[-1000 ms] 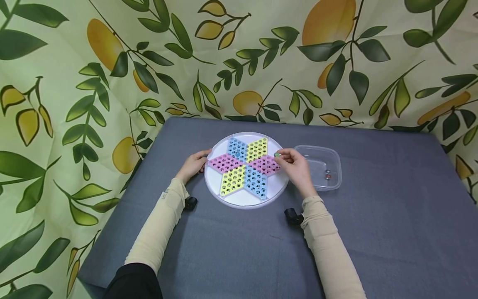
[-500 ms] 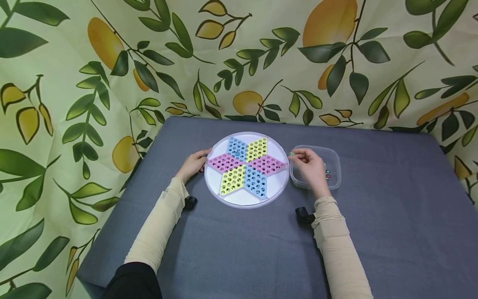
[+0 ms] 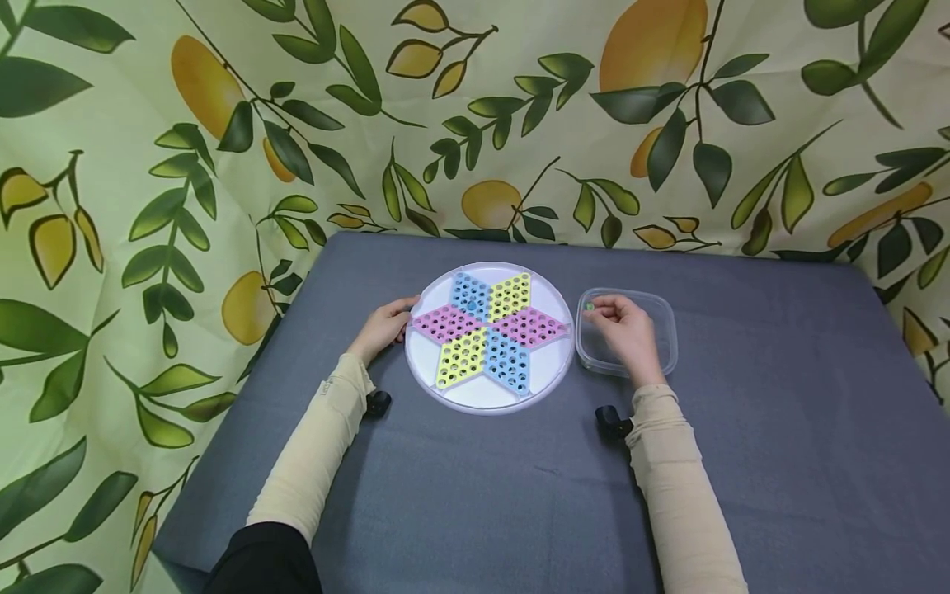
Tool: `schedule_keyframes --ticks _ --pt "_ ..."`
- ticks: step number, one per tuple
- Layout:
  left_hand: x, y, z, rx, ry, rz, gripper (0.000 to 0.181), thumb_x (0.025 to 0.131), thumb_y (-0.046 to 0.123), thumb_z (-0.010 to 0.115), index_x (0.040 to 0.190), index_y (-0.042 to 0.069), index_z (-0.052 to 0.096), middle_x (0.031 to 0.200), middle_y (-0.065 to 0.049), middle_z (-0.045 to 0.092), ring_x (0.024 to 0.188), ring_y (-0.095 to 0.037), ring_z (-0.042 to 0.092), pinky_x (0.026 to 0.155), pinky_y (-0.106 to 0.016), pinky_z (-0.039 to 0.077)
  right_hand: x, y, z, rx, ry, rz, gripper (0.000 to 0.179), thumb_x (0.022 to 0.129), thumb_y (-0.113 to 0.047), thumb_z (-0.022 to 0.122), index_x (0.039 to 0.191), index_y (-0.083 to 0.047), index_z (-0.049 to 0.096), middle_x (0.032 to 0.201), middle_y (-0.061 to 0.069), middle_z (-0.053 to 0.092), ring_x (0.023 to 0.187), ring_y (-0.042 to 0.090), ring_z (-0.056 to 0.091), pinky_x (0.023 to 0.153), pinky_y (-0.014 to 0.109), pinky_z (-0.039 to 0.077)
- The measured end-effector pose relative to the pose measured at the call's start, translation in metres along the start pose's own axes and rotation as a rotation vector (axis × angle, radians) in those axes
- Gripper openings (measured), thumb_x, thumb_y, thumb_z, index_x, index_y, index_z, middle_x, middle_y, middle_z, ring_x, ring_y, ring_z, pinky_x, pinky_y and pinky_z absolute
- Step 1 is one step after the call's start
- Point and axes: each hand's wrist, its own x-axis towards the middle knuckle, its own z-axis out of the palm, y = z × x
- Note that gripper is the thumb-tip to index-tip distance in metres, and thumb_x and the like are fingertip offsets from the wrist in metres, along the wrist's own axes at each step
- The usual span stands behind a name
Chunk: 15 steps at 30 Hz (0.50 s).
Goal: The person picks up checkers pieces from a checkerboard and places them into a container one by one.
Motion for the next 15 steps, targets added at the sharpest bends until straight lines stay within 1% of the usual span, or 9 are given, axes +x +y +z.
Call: schedule_keyframes --ticks 4,9,12,15 --pt "-0.001 0.001 0.0 -0.004 0.002 -0.006 0.042 0.095 0.024 0.043 0.135 0.031 0.05 0.079 -0.004 0.055 0.06 -0.011 0.047 0.06 -0.024 0.041 0.004 0.0 -0.001 -0.068 -0.026 0.024 0.039 0.088 -0.032 0.061 0.114 -0.004 0.06 0.083 -0.013 0.056 0.075 -0.001 0.05 0.064 0.018 0.04" --pt "-0.003 0.002 0.0 -0.004 0.004 -0.007 0.042 0.095 0.024 0.043 0.135 0.03 0.049 0.081 -0.004 0.055 0.061 -0.011 0.047 0.061 -0.024 0.041 0.008 0.002 -0.003 -0.165 -0.05 0.061 0.038 0.089 -0.03 0.059 0.115 -0.002 0.06 0.089 0.001 0.06 0.073 0.001 0.05 0.064 0.02 0.04" --pt "-0.003 0.003 0.0 -0.003 0.006 -0.003 0.041 0.095 0.024 0.043 0.135 0.03 0.05 0.078 -0.004 0.054 0.059 -0.011 0.047 0.061 -0.024 0.041 0.011 0.004 -0.005 -0.196 -0.066 0.07 0.036 0.09 -0.026 0.058 0.115 0.0 0.06 0.092 0.008 0.062 0.071 0.002 0.052 0.063 0.021 0.041" --pt "-0.003 0.003 0.0 -0.003 0.005 -0.004 0.041 0.095 0.024 0.043 0.135 0.03 0.05 0.076 -0.003 0.053 0.059 -0.011 0.046 0.061 -0.024 0.041 0.012 0.005 -0.005 -0.208 -0.083 0.074 0.033 0.09 -0.023 0.057 0.114 0.0 0.06 0.092 0.011 0.064 0.07 0.003 0.054 0.064 0.022 0.041"
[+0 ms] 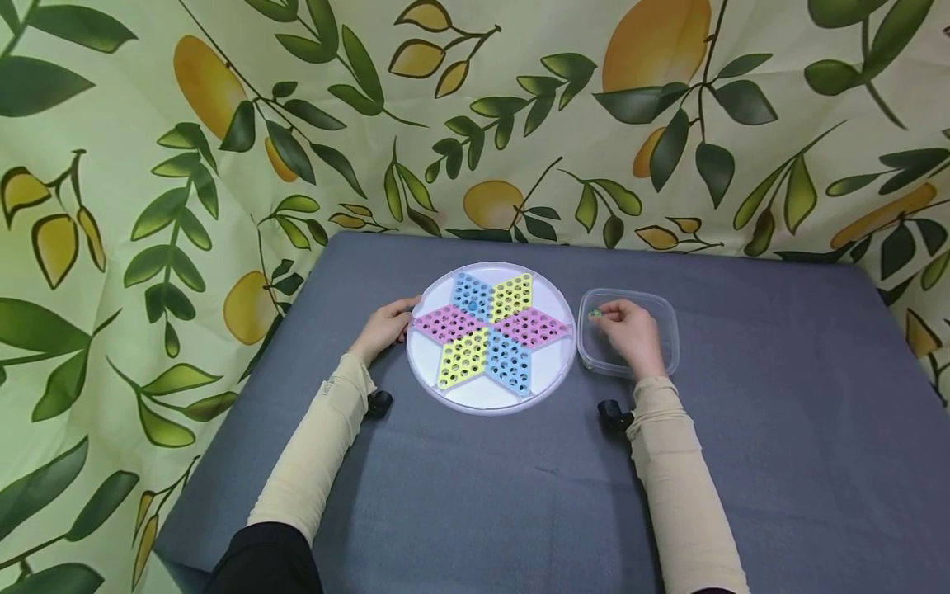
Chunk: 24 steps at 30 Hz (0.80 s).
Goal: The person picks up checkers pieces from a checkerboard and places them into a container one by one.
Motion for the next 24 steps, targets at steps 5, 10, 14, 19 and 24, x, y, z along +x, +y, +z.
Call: schedule_keyframes --ticks 5,10,14,19,24 --pt "0.0004 -0.0003 0.0 -0.011 -0.003 -0.009 0.042 0.095 0.024 0.043 0.135 0.031 0.05 0.075 -0.003 0.052 0.06 -0.012 0.046 0.061 -0.025 0.04 0.0028 0.0016 0.0007 0.006 -0.031 0.012 0.033 0.091 -0.023 0.056 0.115 0.0 0.059 0.094 0.013 0.066 0.072 0.007 0.057 0.066 0.024 0.04" --pt "0.0006 -0.0008 0.0001 -0.007 -0.002 0.0 0.042 0.094 0.023 0.043 0.135 0.031 0.05 0.072 -0.003 0.051 0.059 -0.012 0.045 0.06 -0.025 0.04 0.0047 0.0029 0.0009 0.005 -0.045 0.01 0.033 0.091 -0.023 0.056 0.115 0.0 0.059 0.095 0.012 0.067 0.072 0.005 0.057 0.066 0.023 0.041" --pt "0.0 -0.0008 0.0003 -0.011 -0.002 0.0 0.042 0.094 0.023 0.043 0.135 0.03 0.05 0.069 -0.003 0.05 0.058 -0.012 0.045 0.06 -0.025 0.039 0.005 0.0029 0.0006 0.005 -0.053 0.005 0.034 0.091 -0.023 0.056 0.115 0.001 0.059 0.092 0.01 0.067 0.071 0.004 0.057 0.065 0.023 0.041" --pt "0.0001 -0.0001 -0.0001 -0.005 -0.003 0.002 0.042 0.094 0.022 0.043 0.135 0.03 0.05 0.071 -0.002 0.051 0.058 -0.012 0.045 0.06 -0.025 0.04 0.005 0.0037 0.0006 0.013 -0.061 0.007 0.035 0.092 -0.024 0.056 0.116 0.002 0.058 0.092 0.009 0.067 0.07 0.002 0.056 0.066 0.023 0.041" --pt "-0.0002 0.0007 -0.0004 0.004 -0.002 0.001 0.042 0.094 0.022 0.043 0.135 0.03 0.05 0.073 -0.003 0.052 0.059 -0.012 0.046 0.06 -0.024 0.04 0.004 0.0037 0.0004 0.016 -0.056 0.015 0.034 0.092 -0.023 0.055 0.116 0.001 0.059 0.093 0.01 0.066 0.072 0.004 0.056 0.066 0.023 0.04"
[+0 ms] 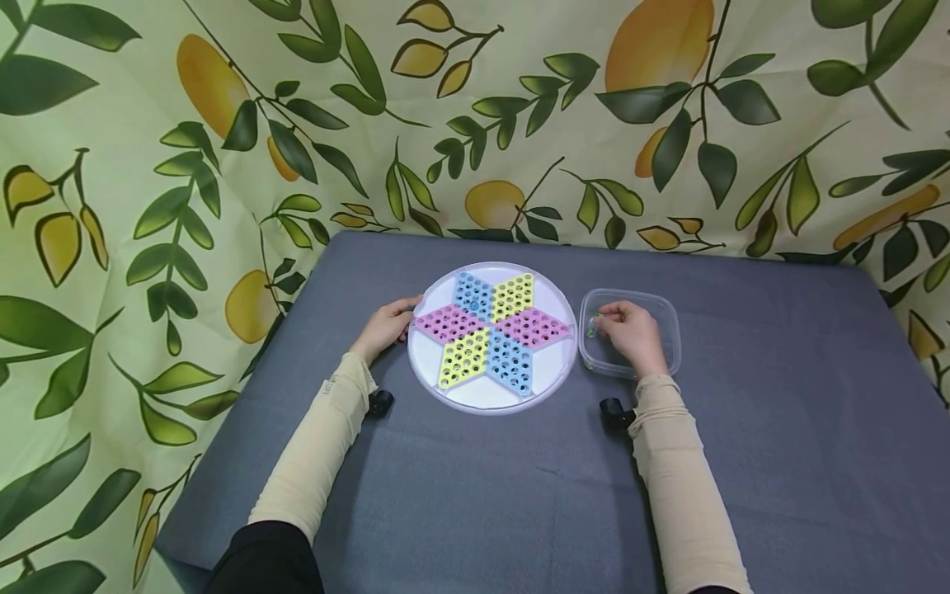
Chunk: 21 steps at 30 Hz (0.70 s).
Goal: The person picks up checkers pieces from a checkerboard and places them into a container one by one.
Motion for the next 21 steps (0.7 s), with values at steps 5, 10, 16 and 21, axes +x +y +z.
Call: schedule_keyframes --ticks 5,10,16,21 --pt "0.0006 -0.0005 0.0003 0.006 -0.003 -0.007 0.042 0.095 0.023 0.043 0.136 0.03 0.049 0.08 -0.004 0.054 0.061 -0.011 0.047 0.06 -0.023 0.041 -0.0014 -0.0005 0.0 0.002 0.002 -0.001 0.036 0.092 -0.025 0.055 0.116 0.002 0.059 0.097 0.015 0.065 0.072 0.003 0.056 0.067 0.023 0.04" --pt "0.0017 -0.001 0.0002 0.003 -0.008 -0.009 0.042 0.095 0.023 0.043 0.136 0.03 0.049 0.081 -0.005 0.055 0.061 -0.011 0.047 0.061 -0.024 0.041 -0.0027 -0.0018 -0.0012 0.0 0.002 0.007 0.037 0.093 -0.027 0.054 0.117 0.001 0.058 0.097 0.014 0.064 0.073 0.004 0.056 0.068 0.024 0.04" --pt "0.0024 -0.0019 0.0004 0.003 -0.007 -0.006 0.042 0.095 0.024 0.043 0.136 0.03 0.049 0.081 -0.005 0.055 0.062 -0.012 0.048 0.061 -0.024 0.042 -0.0037 -0.0039 -0.0019 0.013 0.0 0.011 0.039 0.094 -0.029 0.053 0.119 0.001 0.057 0.101 0.017 0.062 0.081 0.015 0.058 0.069 0.026 0.039" --pt "0.0002 -0.001 0.0005 0.006 -0.006 -0.01 0.042 0.095 0.024 0.043 0.136 0.03 0.049 0.084 -0.005 0.056 0.063 -0.012 0.048 0.062 -0.023 0.042 -0.0046 -0.0043 -0.0022 0.009 -0.008 0.013 0.041 0.094 -0.031 0.052 0.12 0.0 0.057 0.103 0.018 0.061 0.088 0.023 0.059 0.07 0.027 0.039"
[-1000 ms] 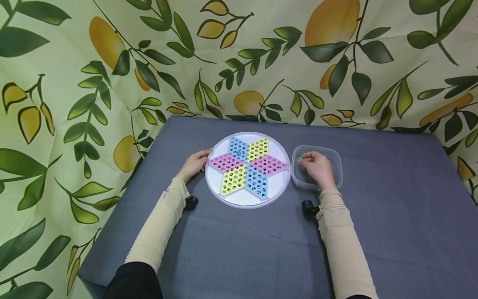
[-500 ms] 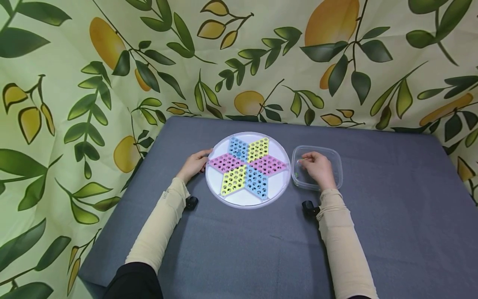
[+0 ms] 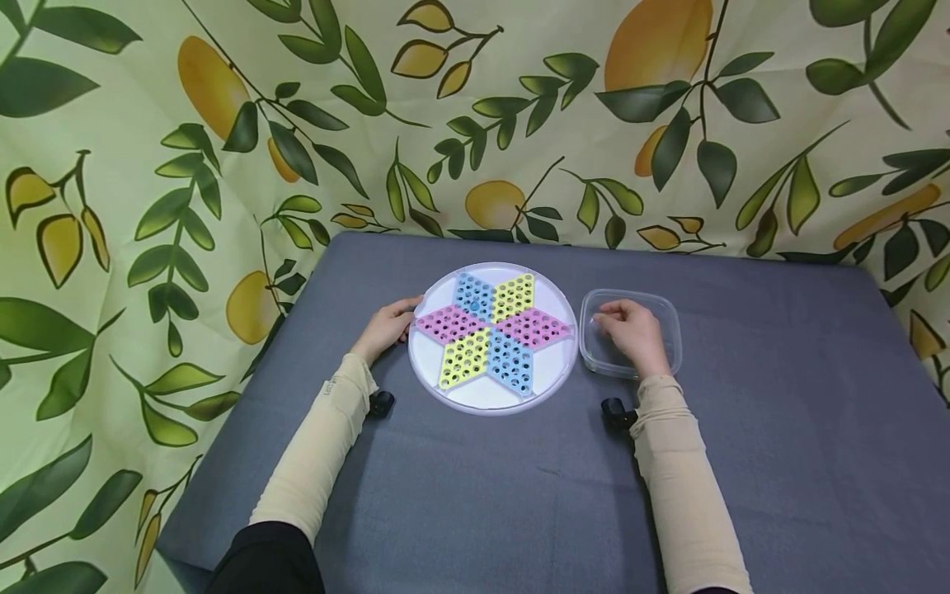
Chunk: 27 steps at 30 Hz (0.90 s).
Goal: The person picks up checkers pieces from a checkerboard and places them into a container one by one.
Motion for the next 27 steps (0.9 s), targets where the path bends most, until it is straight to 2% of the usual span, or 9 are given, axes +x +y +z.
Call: schedule_keyframes --ticks 5,13,18,20,23,27 --pt "-0.001 0.001 0.0 -0.005 0.008 0.002 0.041 0.095 0.024 0.043 0.135 0.03 0.049 0.079 -0.005 0.055 0.062 -0.012 0.048 0.062 -0.024 0.041 -0.002 -0.001 -0.002 0.003 -0.005 -0.003 0.044 0.094 -0.035 0.051 0.121 -0.001 0.056 0.102 0.016 0.06 0.091 0.025 0.058 0.07 0.028 0.039" --pt "-0.001 0.001 0.0 -0.003 0.004 -0.002 0.042 0.095 0.024 0.043 0.136 0.031 0.049 0.075 -0.002 0.053 0.06 -0.011 0.047 0.061 -0.024 0.041 -0.003 -0.004 -0.004 0.05 0.052 -0.01 0.044 0.089 -0.038 0.059 0.114 -0.002 0.059 0.086 -0.003 0.06 0.078 0.009 0.055 0.06 0.031 0.043" --pt "-0.002 0.001 0.001 -0.009 0.001 -0.003 0.042 0.095 0.024 0.043 0.136 0.031 0.049 0.072 -0.002 0.052 0.059 -0.012 0.046 0.06 -0.024 0.04 -0.005 -0.01 -0.005 0.041 0.045 -0.01 0.044 0.09 -0.037 0.057 0.117 -0.002 0.058 0.096 0.006 0.062 0.081 0.011 0.056 0.063 0.027 0.043" --pt "-0.002 0.001 0.0 -0.01 0.001 -0.003 0.042 0.095 0.024 0.043 0.136 0.031 0.049 0.072 -0.002 0.051 0.059 -0.012 0.046 0.06 -0.024 0.04 -0.006 -0.012 -0.006 0.03 0.034 -0.035 0.047 0.092 -0.037 0.055 0.12 0.0 0.056 0.101 0.012 0.061 0.081 0.011 0.057 0.067 0.023 0.042" --pt "-0.002 0.001 0.0 -0.006 0.003 -0.003 0.042 0.095 0.024 0.043 0.136 0.031 0.048 0.073 -0.002 0.052 0.059 -0.012 0.046 0.061 -0.024 0.04 -0.008 -0.016 -0.007 0.034 0.037 -0.046 0.05 0.091 -0.04 0.054 0.121 0.0 0.056 0.101 0.013 0.061 0.081 0.009 0.058 0.068 0.02 0.043" --pt "-0.002 0.001 0.0 -0.001 0.006 -0.002 0.042 0.095 0.024 0.043 0.136 0.031 0.048 0.075 -0.003 0.052 0.06 -0.011 0.047 0.061 -0.024 0.04 -0.009 -0.021 -0.006 0.068 0.043 -0.056 0.049 0.091 -0.041 0.054 0.122 -0.002 0.056 0.101 0.009 0.061 0.087 0.015 0.06 0.072 0.024 0.043"
